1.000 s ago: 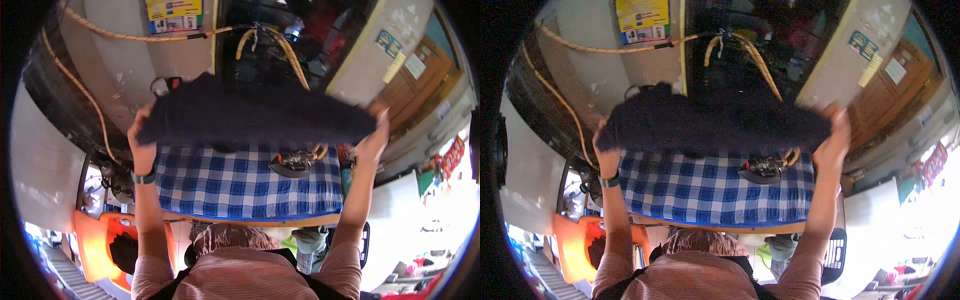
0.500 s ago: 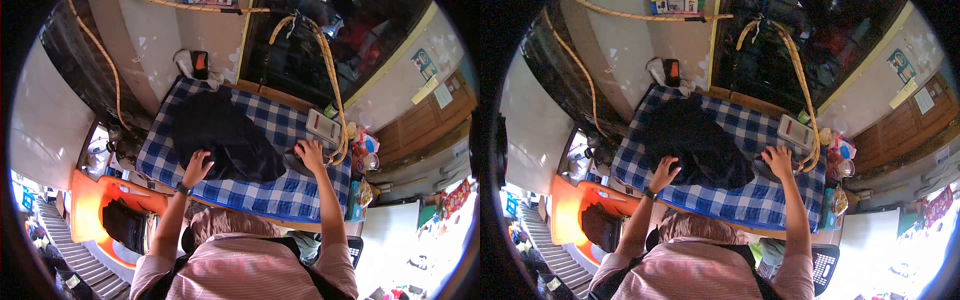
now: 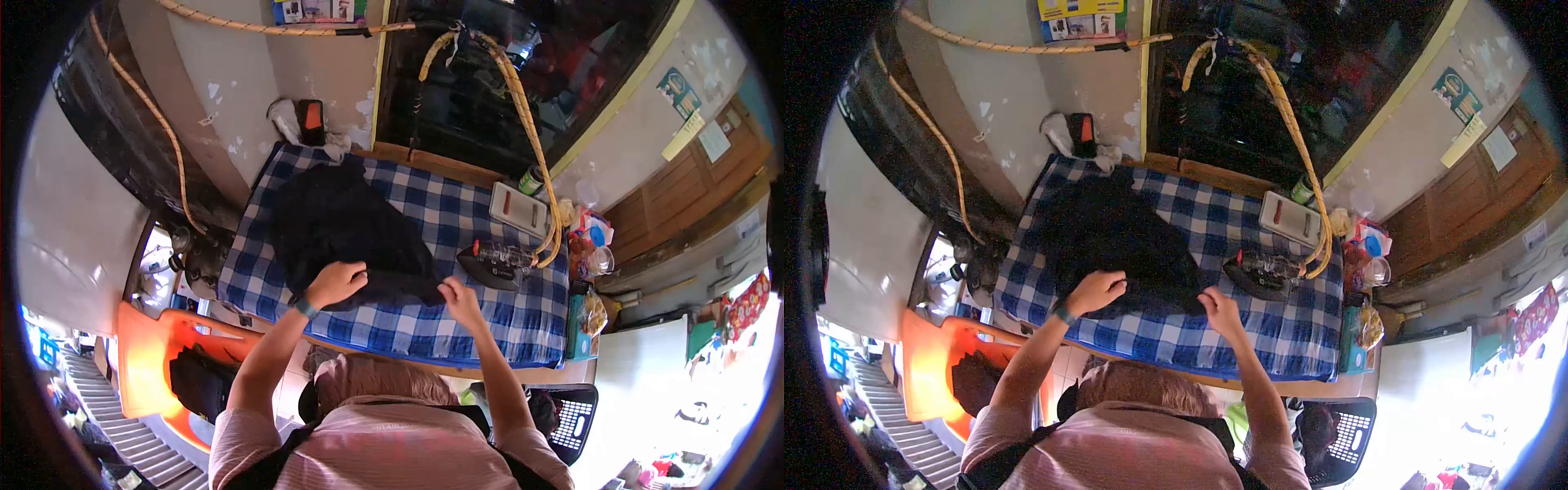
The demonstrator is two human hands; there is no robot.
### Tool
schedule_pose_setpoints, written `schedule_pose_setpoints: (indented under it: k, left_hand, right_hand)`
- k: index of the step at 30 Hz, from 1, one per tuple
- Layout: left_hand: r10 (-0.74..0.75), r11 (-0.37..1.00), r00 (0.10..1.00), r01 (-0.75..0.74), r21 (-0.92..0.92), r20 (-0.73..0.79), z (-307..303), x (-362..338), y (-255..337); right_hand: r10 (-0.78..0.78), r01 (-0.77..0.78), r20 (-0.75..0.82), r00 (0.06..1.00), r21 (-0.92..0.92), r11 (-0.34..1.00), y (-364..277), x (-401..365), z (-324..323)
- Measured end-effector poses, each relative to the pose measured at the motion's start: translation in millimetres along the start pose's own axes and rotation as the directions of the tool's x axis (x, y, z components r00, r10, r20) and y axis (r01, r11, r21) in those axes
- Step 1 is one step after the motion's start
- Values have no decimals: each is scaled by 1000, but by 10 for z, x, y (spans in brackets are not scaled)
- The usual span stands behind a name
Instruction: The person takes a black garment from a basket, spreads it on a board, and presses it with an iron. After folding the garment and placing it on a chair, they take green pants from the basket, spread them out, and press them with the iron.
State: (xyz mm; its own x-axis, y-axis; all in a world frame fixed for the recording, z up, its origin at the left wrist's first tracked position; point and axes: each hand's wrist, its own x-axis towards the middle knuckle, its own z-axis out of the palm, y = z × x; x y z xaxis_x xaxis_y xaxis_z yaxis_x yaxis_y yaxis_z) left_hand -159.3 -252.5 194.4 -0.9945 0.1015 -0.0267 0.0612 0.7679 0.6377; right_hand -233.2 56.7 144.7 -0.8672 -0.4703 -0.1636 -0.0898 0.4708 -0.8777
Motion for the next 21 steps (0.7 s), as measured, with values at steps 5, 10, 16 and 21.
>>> schedule_pose_setpoints:
  k: [5,10,16,21]
  left_hand:
    - [243,947,969,-226,-226,49,-79,-339,542]
    - [279,845,957,-282,-454,-74,0,-374,1062]
    - [816,356,556,-262,-897,161,-142,-615,1845]
    - [826,345,558,-383,-857,83,-312,-724,1951]
  right_hand:
    - [-655,251,-449,608,-674,695,-672,-310,135]
    - [-542,543,128,831,-400,738,-243,-459,873]
    - [-279,255,-143,949,-166,953,-319,-543,379]
    - [29,65,-268,963,336,940,-399,-629,-53]
